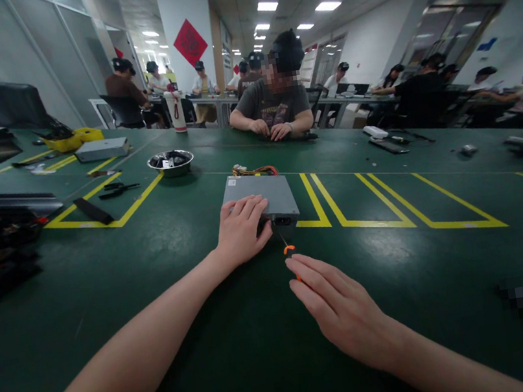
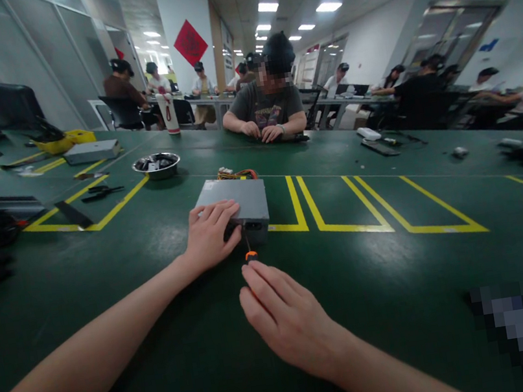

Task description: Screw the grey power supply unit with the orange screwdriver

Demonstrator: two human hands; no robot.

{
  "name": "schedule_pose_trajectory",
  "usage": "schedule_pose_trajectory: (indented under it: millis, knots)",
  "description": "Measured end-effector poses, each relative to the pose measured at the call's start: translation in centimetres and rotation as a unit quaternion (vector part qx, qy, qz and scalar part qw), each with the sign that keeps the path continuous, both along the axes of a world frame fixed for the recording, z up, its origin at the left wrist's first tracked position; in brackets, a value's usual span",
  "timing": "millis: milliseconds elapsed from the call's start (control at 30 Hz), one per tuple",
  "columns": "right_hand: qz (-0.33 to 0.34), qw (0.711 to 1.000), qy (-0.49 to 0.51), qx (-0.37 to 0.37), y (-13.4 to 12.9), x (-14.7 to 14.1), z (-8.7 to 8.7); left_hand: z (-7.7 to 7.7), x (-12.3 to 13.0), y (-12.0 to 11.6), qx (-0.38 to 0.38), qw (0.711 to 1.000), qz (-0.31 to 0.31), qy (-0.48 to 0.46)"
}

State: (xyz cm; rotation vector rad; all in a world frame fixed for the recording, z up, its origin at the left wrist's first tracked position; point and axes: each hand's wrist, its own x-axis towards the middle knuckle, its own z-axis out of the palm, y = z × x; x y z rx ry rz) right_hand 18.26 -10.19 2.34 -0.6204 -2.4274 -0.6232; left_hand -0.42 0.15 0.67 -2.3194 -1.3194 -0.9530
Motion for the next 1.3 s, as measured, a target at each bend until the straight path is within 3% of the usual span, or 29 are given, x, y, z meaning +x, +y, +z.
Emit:
schedule_pose_trajectory:
  millis: [200,400,500,633,733,1033,1300]
  knots:
    - [-0.084,0.996,0.022,0.011,-0.3,-0.3,0.7,0.1,0.0,-0.1,0.0,1.0,0.0,-0.003]
    - [-0.001,1.0,0.005,0.006,-0.2,-0.1,0.1,0.1,0.0,-0.1,0.002,1.0,-0.002,0.001]
    - [-0.019,1.0,-0.006,-0.002,0.0,0.1,0.0,0.0,0.1,0.0,0.003,1.0,-0.002,-0.003]
    - [-0.065,0.998,0.015,0.003,0.3,0.1,1.1,0.1,0.1,0.0,-0.003,1.0,-0.004,-0.005]
    - [-0.034,0.998,0.027,0.038,0.9,-0.1,1.5,0.2,0.0,-0.1,-0.009,1.0,-0.004,-0.007]
    - [0.016,0.998,0.039,0.038,1.8,1.3,-1.1,0.3,0.0,-0.2,-0.015,1.0,-0.003,0.0]
    - [0.036,0.997,0.068,0.005,2.2,0.9,-1.7,0.5,0.1,-0.3,-0.017,1.0,0.003,0.007]
